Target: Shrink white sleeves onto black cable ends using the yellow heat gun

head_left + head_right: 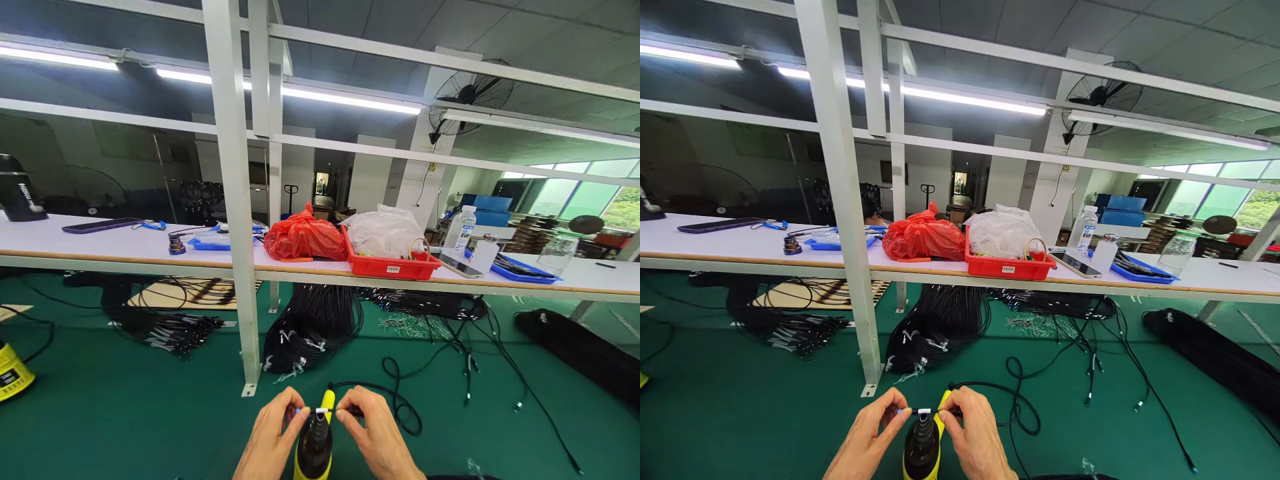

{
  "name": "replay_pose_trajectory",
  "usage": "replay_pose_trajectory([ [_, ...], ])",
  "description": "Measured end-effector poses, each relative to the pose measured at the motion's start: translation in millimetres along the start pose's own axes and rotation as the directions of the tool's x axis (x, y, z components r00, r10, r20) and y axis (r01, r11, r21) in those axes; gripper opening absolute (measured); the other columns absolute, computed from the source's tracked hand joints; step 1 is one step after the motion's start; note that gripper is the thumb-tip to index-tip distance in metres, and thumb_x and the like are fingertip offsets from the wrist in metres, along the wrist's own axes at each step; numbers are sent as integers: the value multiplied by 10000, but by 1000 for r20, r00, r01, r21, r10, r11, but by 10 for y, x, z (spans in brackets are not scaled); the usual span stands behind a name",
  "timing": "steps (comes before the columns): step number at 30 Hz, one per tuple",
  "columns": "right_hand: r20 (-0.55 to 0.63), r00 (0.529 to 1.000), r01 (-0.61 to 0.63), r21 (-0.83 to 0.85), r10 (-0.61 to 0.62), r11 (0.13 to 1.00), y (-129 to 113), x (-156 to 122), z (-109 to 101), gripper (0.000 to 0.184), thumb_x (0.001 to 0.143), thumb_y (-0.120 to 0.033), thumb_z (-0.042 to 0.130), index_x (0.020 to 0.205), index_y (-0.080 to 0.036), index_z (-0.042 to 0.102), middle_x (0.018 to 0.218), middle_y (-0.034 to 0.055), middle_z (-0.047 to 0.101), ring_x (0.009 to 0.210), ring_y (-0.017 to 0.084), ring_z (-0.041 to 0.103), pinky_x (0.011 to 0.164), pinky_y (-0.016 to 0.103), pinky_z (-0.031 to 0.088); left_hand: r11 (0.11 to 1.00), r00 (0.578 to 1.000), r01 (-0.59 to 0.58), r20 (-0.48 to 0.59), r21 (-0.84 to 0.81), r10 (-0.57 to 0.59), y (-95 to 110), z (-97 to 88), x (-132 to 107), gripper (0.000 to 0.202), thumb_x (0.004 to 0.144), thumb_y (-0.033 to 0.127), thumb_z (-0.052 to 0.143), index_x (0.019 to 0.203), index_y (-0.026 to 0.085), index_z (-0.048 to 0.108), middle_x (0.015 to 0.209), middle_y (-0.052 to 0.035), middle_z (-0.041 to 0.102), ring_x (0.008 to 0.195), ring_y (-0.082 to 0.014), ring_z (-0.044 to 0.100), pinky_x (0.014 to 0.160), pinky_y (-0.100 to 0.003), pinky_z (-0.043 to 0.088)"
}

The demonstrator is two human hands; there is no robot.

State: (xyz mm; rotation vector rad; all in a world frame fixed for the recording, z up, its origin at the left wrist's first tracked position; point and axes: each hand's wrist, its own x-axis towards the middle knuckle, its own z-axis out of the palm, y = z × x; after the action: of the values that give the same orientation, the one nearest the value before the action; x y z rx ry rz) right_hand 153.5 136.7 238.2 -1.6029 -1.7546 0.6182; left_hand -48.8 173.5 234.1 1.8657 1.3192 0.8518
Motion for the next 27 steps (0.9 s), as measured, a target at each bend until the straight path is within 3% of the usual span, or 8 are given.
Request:
replay_pose_trajectory([
  [5,54,997,-46,-103,52,994,-18,0,22,323,968,-323,426,744,-199,623,764,10,621,778,184,545,717,281,334,996,998,56,-34,66,-54,-6,14,-2,481,892,595,387,637,212,523,656,-7,568,690,-173,522,628,-239,397],
  [9,49,998,-43,-88,47,995,6,-7,53,294,966,-314,434,763,-193,609,803,16,636,822,191,555,736,275,340,997,999,52,5,59,-52,-15,18,19,506,904,599,352,605,206,458,624,6,516,648,-162,488,603,-243,363],
  [15,-2,1000,-9,41,9,999,16,-8,58,168,918,-249,505,795,-190,602,823,0,642,818,166,562,748,249,358,1000,999,11,52,-3,-11,-33,21,9,406,897,585,396,762,224,521,764,13,565,739,-162,500,699,-238,404],
  [21,25,999,-23,-48,24,999,8,-10,69,301,962,-323,432,746,-189,594,762,15,620,770,182,543,697,271,342,1000,1000,11,-11,7,-11,7,18,4,487,896,625,356,674,217,501,683,5,564,680,-161,511,632,-229,414],
  [27,-7,1000,5,-30,-5,1000,-15,-26,56,353,982,-381,377,744,-201,564,745,13,621,724,172,539,648,264,333,999,999,25,-21,35,-25,-8,33,12,538,886,645,363,585,210,460,598,9,520,611,-153,475,589,-236,366],
])
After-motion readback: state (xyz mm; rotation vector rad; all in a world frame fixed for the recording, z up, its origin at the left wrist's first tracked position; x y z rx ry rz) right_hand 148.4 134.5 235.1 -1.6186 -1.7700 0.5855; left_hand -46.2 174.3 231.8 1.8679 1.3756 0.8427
